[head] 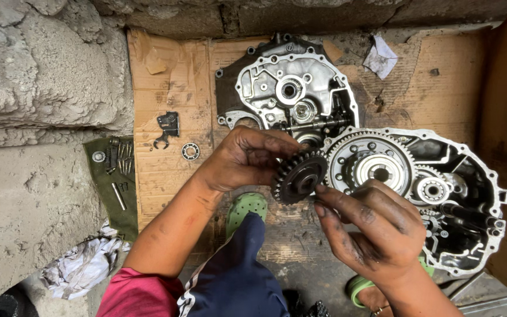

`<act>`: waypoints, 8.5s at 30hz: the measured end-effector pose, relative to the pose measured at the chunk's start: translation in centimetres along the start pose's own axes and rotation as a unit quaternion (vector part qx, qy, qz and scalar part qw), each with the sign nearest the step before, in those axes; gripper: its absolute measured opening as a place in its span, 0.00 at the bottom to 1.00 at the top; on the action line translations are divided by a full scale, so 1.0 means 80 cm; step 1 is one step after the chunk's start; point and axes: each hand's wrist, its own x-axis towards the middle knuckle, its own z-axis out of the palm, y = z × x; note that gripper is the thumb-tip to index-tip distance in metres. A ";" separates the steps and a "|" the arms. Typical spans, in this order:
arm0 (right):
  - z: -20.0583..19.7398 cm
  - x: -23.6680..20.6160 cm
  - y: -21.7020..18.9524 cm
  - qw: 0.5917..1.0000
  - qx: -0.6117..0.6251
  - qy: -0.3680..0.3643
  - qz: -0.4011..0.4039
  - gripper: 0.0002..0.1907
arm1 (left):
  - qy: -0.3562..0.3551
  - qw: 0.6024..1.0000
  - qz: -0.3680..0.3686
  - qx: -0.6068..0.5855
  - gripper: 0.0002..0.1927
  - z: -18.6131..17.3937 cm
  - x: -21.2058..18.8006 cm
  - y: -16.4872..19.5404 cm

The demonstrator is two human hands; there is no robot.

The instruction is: The person sits on the floor and assembles internal components of a motorcycle engine casing. They handle bearings, gears, and shafts, placing them into the casing and rotating them to check fit.

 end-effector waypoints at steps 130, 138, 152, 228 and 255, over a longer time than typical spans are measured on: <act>-0.301 -0.202 -0.061 0.986 0.042 0.082 -0.140 0.40 | -0.192 0.698 0.207 0.658 0.18 0.473 0.121 0.017; -0.294 -0.206 -0.070 0.958 0.277 0.041 0.053 0.44 | -0.109 0.759 0.102 0.633 0.19 0.467 0.118 0.007; -0.288 -0.223 -0.064 0.939 0.340 0.047 0.002 0.43 | -0.107 0.768 0.108 0.623 0.18 0.473 0.113 0.004; -0.288 -0.223 -0.050 0.980 0.187 0.070 0.005 0.47 | 0.089 0.936 -0.265 0.215 0.14 0.455 0.109 -0.017; -0.285 -0.228 -0.059 0.904 0.394 0.040 0.161 0.38 | 0.086 0.913 -0.279 0.285 0.17 0.460 0.108 -0.017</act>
